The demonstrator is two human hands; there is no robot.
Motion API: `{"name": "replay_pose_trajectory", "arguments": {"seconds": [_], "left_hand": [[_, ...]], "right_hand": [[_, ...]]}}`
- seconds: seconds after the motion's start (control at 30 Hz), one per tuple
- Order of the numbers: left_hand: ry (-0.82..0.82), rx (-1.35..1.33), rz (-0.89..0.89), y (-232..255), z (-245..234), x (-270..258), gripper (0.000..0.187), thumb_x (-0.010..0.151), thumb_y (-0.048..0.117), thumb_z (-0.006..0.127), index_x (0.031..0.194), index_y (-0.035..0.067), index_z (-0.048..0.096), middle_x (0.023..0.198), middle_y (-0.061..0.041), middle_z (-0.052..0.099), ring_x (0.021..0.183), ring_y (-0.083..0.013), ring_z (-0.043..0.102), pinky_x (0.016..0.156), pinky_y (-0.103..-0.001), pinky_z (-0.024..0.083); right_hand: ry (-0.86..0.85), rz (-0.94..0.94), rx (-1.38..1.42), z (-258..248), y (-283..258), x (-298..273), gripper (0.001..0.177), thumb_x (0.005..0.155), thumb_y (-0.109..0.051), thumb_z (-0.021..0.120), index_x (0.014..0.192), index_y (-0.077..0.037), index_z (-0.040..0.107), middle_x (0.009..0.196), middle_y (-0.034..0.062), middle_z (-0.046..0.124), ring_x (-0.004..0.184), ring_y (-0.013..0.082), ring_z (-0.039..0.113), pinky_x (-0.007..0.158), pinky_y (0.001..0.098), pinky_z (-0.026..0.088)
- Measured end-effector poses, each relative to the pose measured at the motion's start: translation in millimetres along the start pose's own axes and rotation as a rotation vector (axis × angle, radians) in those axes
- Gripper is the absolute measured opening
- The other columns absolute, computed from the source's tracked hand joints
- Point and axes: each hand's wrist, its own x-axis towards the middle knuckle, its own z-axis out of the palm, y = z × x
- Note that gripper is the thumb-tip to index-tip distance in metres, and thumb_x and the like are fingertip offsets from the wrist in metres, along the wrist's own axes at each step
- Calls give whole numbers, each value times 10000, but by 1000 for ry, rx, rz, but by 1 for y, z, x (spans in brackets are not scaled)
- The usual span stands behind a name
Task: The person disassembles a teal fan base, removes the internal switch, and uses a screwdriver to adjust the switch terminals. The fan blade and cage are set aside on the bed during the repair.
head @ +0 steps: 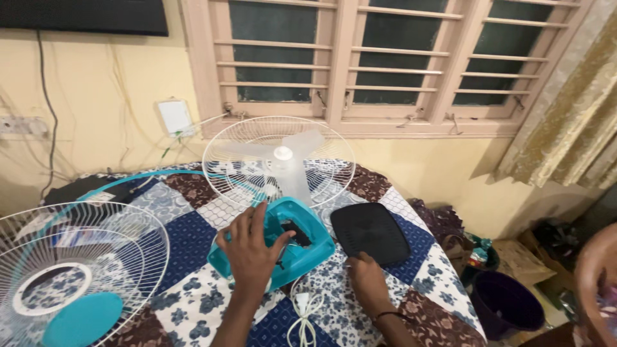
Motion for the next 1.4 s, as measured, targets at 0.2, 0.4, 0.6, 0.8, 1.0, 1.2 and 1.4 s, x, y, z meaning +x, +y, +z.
{"name": "replay_pose_trajectory", "arguments": {"seconds": [0.2, 0.4, 0.6, 0.8, 1.0, 1.2, 1.4], "left_hand": [[-37, -7, -22, 3, -3, 1, 828, 787, 696, 700, 1396, 152, 564, 1235, -62, 611, 1170, -233, 539, 994, -539, 317], [-17, -11, -29, 1, -2, 2, 817, 789, 685, 727, 1389, 153, 572, 1232, -60, 611, 1166, -228, 544, 998, -541, 320], [-14, -11, -37, -2, -1, 3, 819, 795, 696, 718, 1389, 150, 572, 1232, -62, 619, 1176, -233, 547, 989, -537, 322], [-27, -28, -55, 0, -3, 2, 824, 783, 697, 706, 1393, 161, 568, 1237, -59, 621, 1186, -231, 547, 1003, -530, 330], [-57, -32, -69, 2, -6, 4, 821, 780, 694, 692, 1403, 175, 565, 1222, -52, 616, 1156, -229, 550, 993, -537, 342], [-67, -27, -69, 1, -10, 7, 807, 766, 655, 717, 1396, 175, 559, 1211, -55, 616, 1154, -230, 555, 976, -542, 345], [-72, -31, -51, 0, -8, 6, 751, 818, 584, 758, 1398, 157, 545, 1223, -77, 608, 1154, -247, 552, 982, -555, 342]], "right_hand": [[-14, 15, -18, 20, 9, 1, 71, 863, -56, 626, 869, -57, 697, 916, 187, 665, 895, 407, 660, 795, 502, 518], [126, -22, 205, 8, -3, -4, 80, 860, -15, 601, 877, -36, 677, 868, 177, 668, 808, 403, 652, 720, 489, 510], [189, 325, 580, -6, -47, -1, 122, 897, -117, 731, 989, -50, 774, 827, 59, 770, 693, 105, 683, 628, 273, 548], [191, 242, 1165, -12, -83, 6, 196, 916, -90, 731, 1055, 45, 757, 872, 100, 760, 784, 116, 685, 692, 264, 545], [142, 302, 1185, -10, -108, 10, 179, 898, -79, 738, 1030, 41, 732, 886, 107, 777, 792, 136, 714, 682, 278, 559], [184, 166, 1149, -12, -131, 33, 147, 901, -53, 737, 1007, 48, 755, 888, 110, 783, 776, 124, 734, 671, 271, 568], [354, -201, 768, -20, -159, 46, 113, 866, -27, 762, 976, -21, 791, 889, 91, 734, 739, 156, 723, 654, 285, 570]]}}
